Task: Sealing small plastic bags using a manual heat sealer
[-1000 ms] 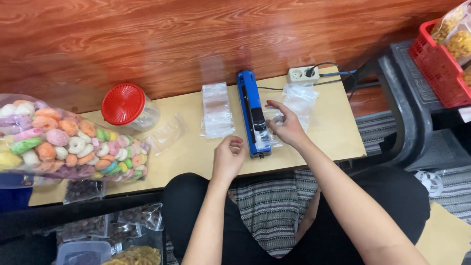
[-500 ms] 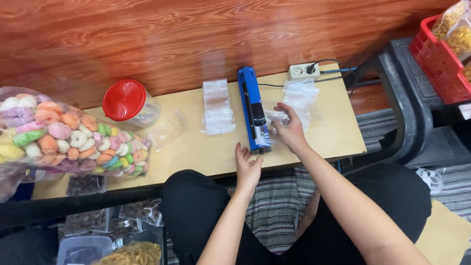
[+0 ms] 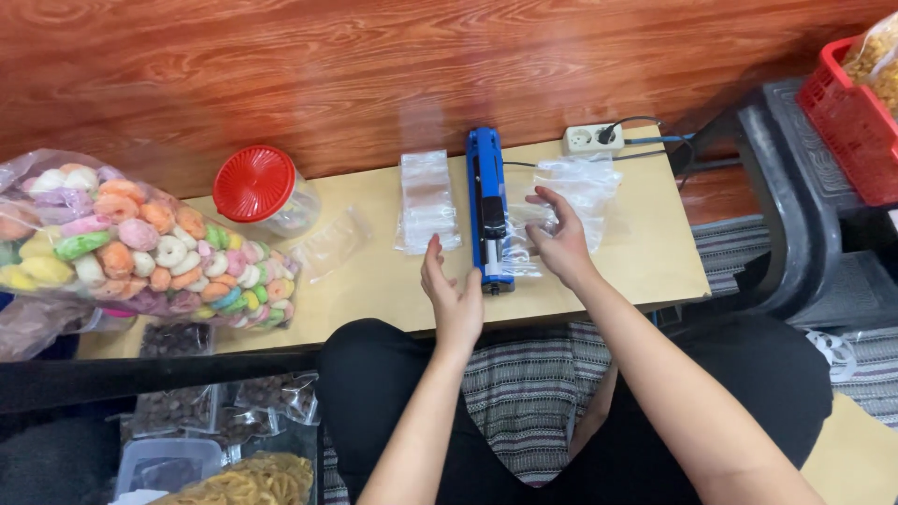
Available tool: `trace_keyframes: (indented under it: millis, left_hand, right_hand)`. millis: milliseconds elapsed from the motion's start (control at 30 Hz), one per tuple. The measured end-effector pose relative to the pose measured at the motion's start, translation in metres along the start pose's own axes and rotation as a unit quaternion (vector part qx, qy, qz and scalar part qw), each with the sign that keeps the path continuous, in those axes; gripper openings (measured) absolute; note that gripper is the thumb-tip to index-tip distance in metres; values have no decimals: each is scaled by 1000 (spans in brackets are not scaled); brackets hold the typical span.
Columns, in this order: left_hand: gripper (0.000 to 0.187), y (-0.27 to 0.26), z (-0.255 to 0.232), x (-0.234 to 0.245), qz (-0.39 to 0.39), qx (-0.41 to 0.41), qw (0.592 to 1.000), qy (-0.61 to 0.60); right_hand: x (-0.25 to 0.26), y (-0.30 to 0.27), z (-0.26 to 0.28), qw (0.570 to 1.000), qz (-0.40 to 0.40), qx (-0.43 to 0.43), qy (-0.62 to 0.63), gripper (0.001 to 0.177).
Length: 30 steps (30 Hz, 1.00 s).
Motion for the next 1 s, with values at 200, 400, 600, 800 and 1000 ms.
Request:
trace_keyframes:
  millis: [200,400,600,800,1000]
  left_hand:
    - [23,75,-59,15,197,-209,954,86]
    - [27,98,-61,7,214,-282,931,93]
    - [23,85,-61,11,187,-255,942,114]
    - [23,99,-16,33,198,-73,952,220]
    - [56,57,-43,28,410,76,824,384]
  right_hand:
    - [-17,-10,37,999,46,2,14,66]
    - [-21,-7,29,999,52,-4,14,66]
    - [-21,-5,33,998,45,-49,-4,65]
    - [-21,-7,40,997,31,-71,-16,63]
    - [-15,0,31,999,-5,-46,13,52]
Point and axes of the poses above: each hand's wrist, its own y-axis towards the middle knuckle, its own x-axis out of the back of the hand, z = x × y, the point moved 3 cm from there along y, towards the middle knuckle, and after that the axes turned 2 degrees about y, right-handed, at the moved point
